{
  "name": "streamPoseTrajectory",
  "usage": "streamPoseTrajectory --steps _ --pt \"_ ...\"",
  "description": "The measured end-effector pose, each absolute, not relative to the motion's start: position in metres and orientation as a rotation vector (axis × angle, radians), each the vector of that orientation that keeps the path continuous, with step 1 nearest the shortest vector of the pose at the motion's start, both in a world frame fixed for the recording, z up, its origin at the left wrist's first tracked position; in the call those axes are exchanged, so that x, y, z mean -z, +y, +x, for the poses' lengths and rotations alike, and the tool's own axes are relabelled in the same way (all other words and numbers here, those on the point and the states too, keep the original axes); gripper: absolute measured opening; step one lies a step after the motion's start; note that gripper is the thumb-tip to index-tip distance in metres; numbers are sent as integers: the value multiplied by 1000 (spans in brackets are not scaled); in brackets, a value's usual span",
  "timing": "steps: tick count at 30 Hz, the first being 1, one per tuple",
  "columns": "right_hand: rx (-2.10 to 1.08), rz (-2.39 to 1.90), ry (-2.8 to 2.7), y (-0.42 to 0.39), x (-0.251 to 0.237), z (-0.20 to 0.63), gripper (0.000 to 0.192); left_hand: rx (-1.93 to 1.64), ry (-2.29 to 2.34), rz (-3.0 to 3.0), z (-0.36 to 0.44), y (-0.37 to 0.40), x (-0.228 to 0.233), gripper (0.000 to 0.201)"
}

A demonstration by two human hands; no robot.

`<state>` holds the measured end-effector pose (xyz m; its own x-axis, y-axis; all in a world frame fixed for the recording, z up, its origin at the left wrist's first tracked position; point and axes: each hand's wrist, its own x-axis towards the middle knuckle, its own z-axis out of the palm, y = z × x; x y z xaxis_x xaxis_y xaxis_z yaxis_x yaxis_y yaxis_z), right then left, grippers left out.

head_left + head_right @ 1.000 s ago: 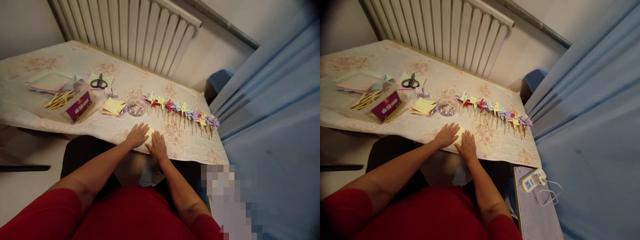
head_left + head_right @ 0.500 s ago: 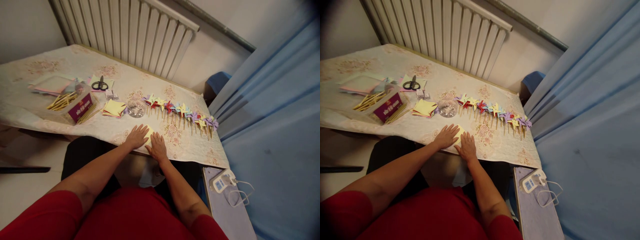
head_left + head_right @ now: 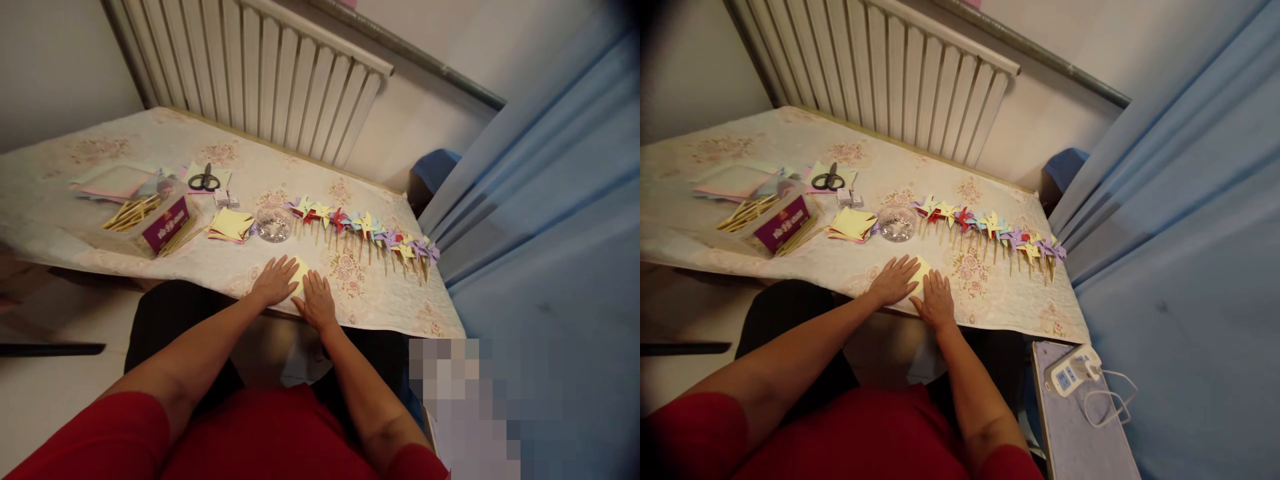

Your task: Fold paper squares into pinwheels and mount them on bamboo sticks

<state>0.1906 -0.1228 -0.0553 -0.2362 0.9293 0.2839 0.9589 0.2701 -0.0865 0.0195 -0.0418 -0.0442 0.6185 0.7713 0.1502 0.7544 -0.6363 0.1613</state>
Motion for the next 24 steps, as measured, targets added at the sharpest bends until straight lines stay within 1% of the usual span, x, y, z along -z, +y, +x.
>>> streamPoseTrajectory --steps 24 --pt "205 -1686 -2237 -120 67 190 66 -361 1317 2795 18 -42 51 57"
